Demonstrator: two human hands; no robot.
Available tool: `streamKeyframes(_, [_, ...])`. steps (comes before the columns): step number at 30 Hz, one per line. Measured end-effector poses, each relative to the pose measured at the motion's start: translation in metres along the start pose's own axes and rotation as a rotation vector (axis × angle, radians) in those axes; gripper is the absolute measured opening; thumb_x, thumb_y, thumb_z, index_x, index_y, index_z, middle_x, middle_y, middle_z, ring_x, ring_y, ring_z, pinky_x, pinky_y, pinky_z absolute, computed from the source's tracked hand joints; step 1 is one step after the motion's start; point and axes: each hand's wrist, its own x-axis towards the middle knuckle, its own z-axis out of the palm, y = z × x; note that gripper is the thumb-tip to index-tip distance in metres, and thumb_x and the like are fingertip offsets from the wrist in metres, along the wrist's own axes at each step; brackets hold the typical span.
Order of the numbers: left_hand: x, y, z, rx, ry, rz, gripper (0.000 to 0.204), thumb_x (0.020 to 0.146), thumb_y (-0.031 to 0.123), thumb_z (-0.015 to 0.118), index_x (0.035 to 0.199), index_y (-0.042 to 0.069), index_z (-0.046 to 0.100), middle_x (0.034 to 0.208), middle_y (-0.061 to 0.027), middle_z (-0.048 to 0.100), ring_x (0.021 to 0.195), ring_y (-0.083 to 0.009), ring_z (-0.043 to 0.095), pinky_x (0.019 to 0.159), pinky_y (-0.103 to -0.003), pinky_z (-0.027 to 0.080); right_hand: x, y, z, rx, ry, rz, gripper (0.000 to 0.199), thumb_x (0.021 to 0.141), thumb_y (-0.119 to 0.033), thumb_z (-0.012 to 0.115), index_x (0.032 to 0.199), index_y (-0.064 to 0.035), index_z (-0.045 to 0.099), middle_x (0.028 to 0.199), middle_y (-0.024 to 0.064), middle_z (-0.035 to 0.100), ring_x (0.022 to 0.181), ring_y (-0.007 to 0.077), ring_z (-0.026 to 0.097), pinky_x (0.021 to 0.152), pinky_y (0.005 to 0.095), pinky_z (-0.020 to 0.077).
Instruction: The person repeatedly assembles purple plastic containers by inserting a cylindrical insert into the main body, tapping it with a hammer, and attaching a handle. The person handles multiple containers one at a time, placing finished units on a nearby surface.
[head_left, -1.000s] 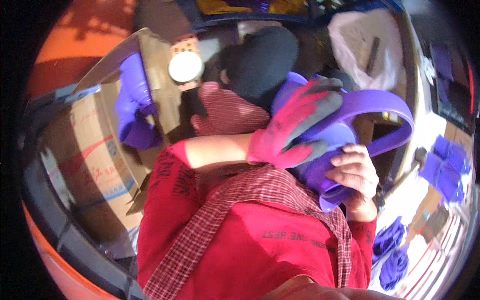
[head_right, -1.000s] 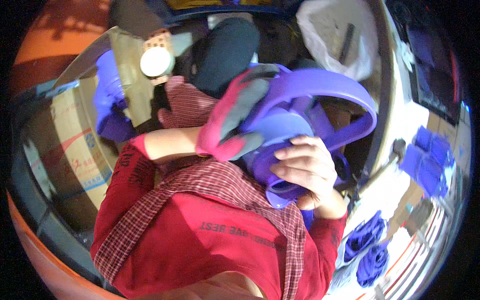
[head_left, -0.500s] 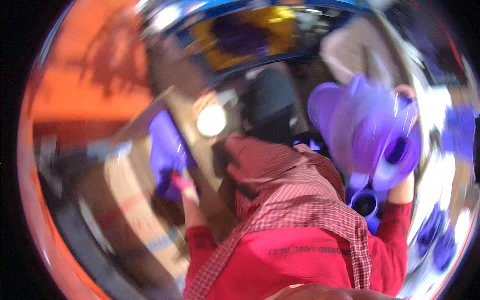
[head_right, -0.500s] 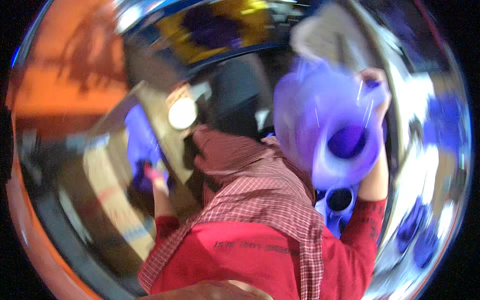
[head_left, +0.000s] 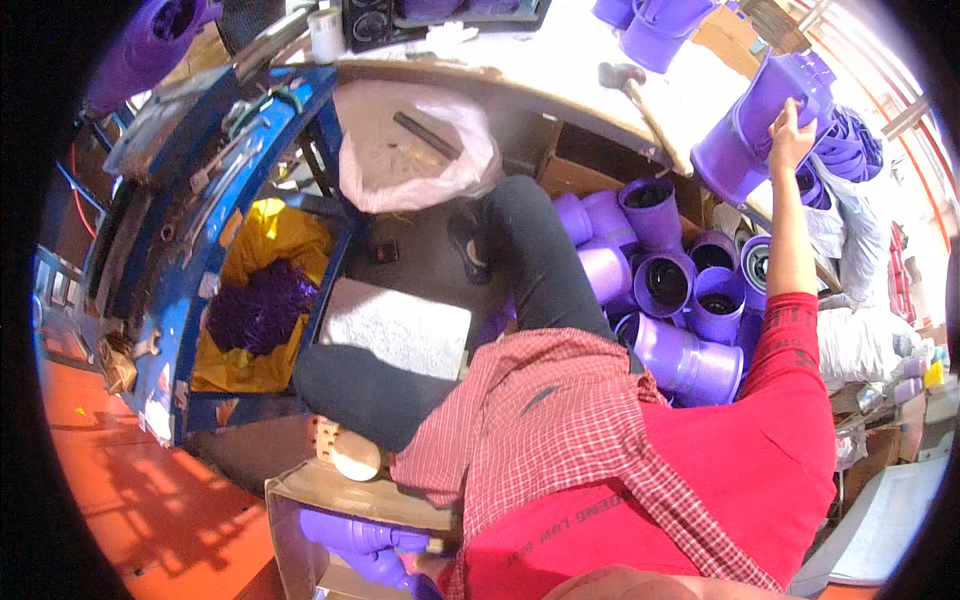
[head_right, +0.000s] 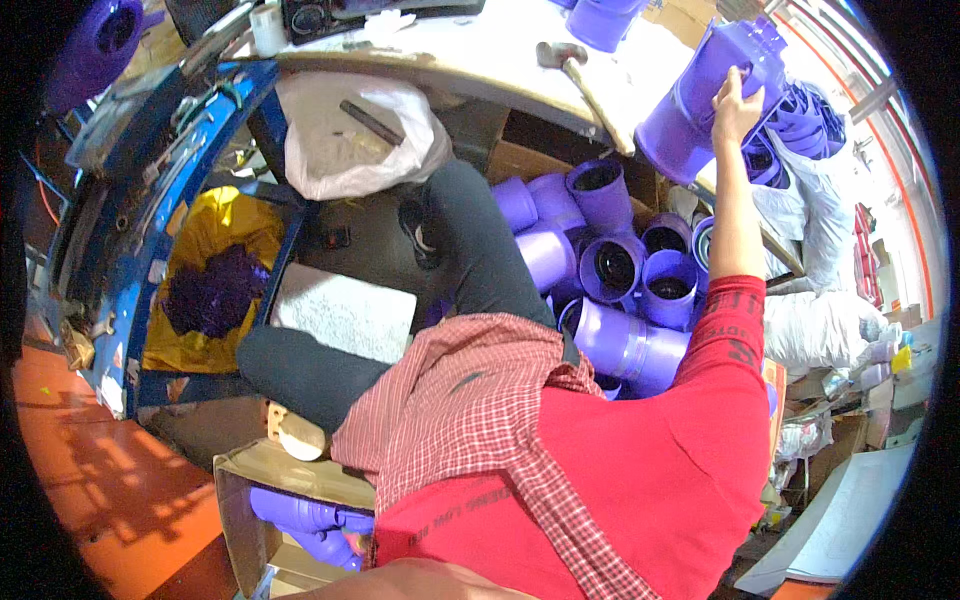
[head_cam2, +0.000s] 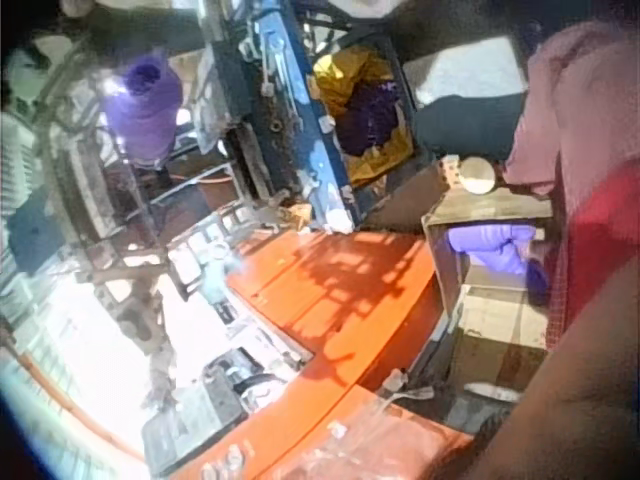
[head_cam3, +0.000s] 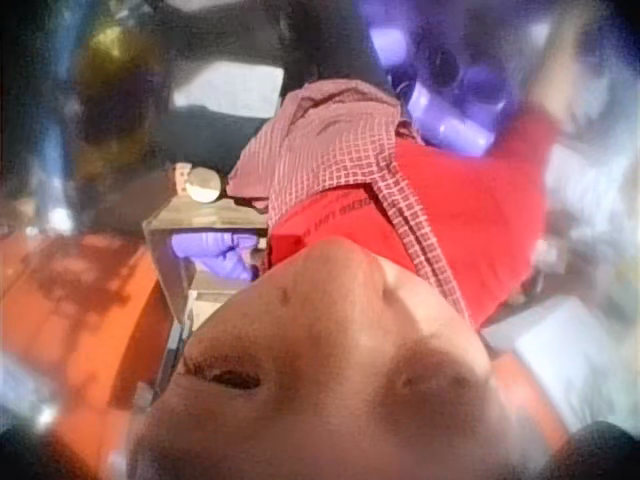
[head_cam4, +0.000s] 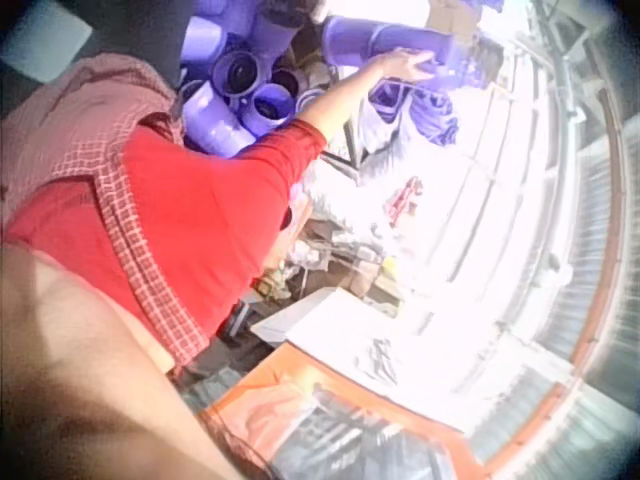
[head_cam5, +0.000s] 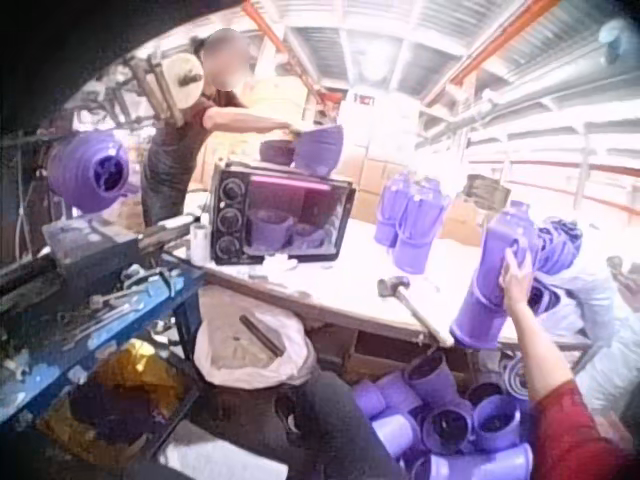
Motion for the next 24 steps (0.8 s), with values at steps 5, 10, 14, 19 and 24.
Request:
streamKeyframes(5, [0.007, 0.079, -0.025, 0.199, 0.123, 0.274, 0.019, 0.096, 0.025, 0.056, 0.103, 0.009, 0.063, 0.107, -0.012, 0.063, 0.089, -0.0255, 0.059, 0.083, -0.038, 0.045, 0.053, 0.094, 0.021, -0.771, 0.146, -0.027, 0.041, 0.088, -0.032, 0.072, 0.109, -0.0003, 0.057, 0.088, 0.0156, 0.068, 0.078, 0.0229, 0.067, 0.07, 0.0355, 0.0543])
streamKeyframes(10, [-0.002, 0.163, -0.084, 0.349, 0.335, 0.6, 0.02, 0.095, 0.028, 0.056, 0.096, 0.01, 0.065, 0.101, -0.0126, 0.065, 0.082, -0.0266, 0.06, 0.077, -0.038, 0.046, -0.007, 0.06, 0.115, 0.399, -0.159, 0.417, 0.032, 0.095, -0.024, 0.059, 0.111, 0.004, 0.06, 0.104, 0.0197, 0.066, 0.094, 0.0289, 0.064, 0.085, 0.0418, 0.0526])
streamKeyframes(14, [-0.032, 0.233, -0.16, 0.567, 0.494, 0.869, 0.022, 0.095, 0.03, 0.056, 0.091, 0.011, 0.066, 0.096, -0.0131, 0.066, 0.076, -0.0274, 0.061, 0.073, -0.038, 0.048, -0.132, -0.034, 0.179, 1.398, -0.549, 0.822, 0.026, 0.098, -0.022, 0.046, 0.1, 0.0003, 0.059, 0.091, 0.0088, 0.057, 0.082, 0.0204, 0.053, 0.077, 0.0359, 0.0455])
streamKeyframes(19, [-0.051, 0.321, -0.219, 0.828, 0.31, 1.065, 0.024, 0.093, 0.025, 0.058, 0.107, 0.006, 0.063, 0.107, -0.0139, 0.064, 0.09, -0.0302, 0.058, 0.082, -0.043, 0.046, -0.206, -0.109, 0.223, 1.655, -0.704, 1.012, 0.023, 0.097, -0.024, 0.046, 0.101, -0.0031, 0.055, 0.083, 0.0018, 0.044, 0.074, 0.0153, 0.044, 0.071, 0.03, 0.0399])
streamKeyframes(24, [0.026, 0.37, -0.153, 0.774, -0.133, 1.236, 0.028, 0.087, 0.005, 0.064, 0.114, 0.003, 0.065, 0.111, -0.0119, 0.068, 0.11, -0.0308, 0.061, 0.11, -0.054, 0.037, -0.22, -0.11, 0.24, 1.683, -0.775, 1.022, 0.025, 0.104, -0.025, 0.044, 0.094, -0.0046, 0.053, 0.078, -0.0005, 0.04, 0.07, 0.0112, 0.04, 0.066, 0.0265, 0.0372])
